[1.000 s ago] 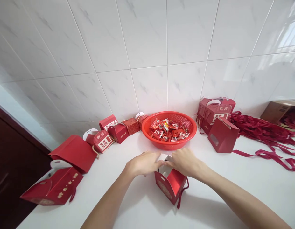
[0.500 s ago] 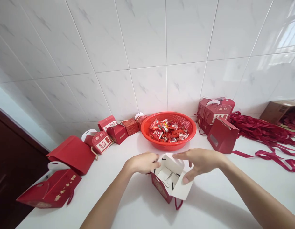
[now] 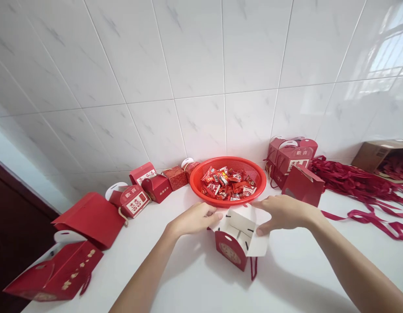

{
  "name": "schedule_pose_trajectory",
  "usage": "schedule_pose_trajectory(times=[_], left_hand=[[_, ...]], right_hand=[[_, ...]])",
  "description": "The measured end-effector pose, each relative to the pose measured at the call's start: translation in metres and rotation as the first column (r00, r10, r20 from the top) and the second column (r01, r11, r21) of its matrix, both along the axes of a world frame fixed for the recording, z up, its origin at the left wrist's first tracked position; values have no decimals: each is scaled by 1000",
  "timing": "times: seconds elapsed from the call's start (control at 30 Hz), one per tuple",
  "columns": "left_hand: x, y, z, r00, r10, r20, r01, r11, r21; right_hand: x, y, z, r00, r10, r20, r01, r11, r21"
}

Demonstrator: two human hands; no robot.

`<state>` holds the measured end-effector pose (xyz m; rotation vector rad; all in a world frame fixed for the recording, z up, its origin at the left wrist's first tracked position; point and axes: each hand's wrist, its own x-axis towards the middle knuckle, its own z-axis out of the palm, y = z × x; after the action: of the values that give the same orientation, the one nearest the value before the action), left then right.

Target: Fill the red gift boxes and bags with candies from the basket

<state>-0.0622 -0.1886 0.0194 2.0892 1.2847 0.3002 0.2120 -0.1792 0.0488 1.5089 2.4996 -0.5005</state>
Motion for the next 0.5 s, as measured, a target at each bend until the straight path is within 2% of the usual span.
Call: schedule_pose_trajectory(times=[0.07, 0.17, 0.23, 0.27, 0.33, 0.4, 0.43, 0.5], left_hand=[[-9, -6, 16, 1000, 26, -9, -26, 998, 53], [-14, -5, 37, 989, 136, 63, -146, 966, 212], [-8, 9, 42, 984, 144, 103, -166, 953, 252], [-3, 20, 41, 990, 105, 90, -124, 962, 243], [12, 48, 34, 1000, -7, -20, 10, 989, 147], [27, 78, 23, 966, -141, -218, 140, 990, -21], [34, 91, 18, 929, -179, -324, 152, 983, -107], [45, 112, 7, 880, -200, -430, 109, 968, -226]], right_hand=[[6, 13, 14, 996, 25, -89, -21, 998, 54], [0, 47, 25, 969, 99, -226, -66, 987, 150], [-18, 76, 20, 952, 89, -294, -28, 978, 205], [-30, 89, 13, 942, 117, -315, -52, 977, 205], [-52, 113, -5, 935, 172, -309, -150, 984, 93], [-68, 128, -25, 958, 174, -229, -204, 972, -114], [-73, 133, -33, 973, 163, -163, -192, 966, -176], [-75, 138, -44, 992, 123, -28, -126, 974, -190]])
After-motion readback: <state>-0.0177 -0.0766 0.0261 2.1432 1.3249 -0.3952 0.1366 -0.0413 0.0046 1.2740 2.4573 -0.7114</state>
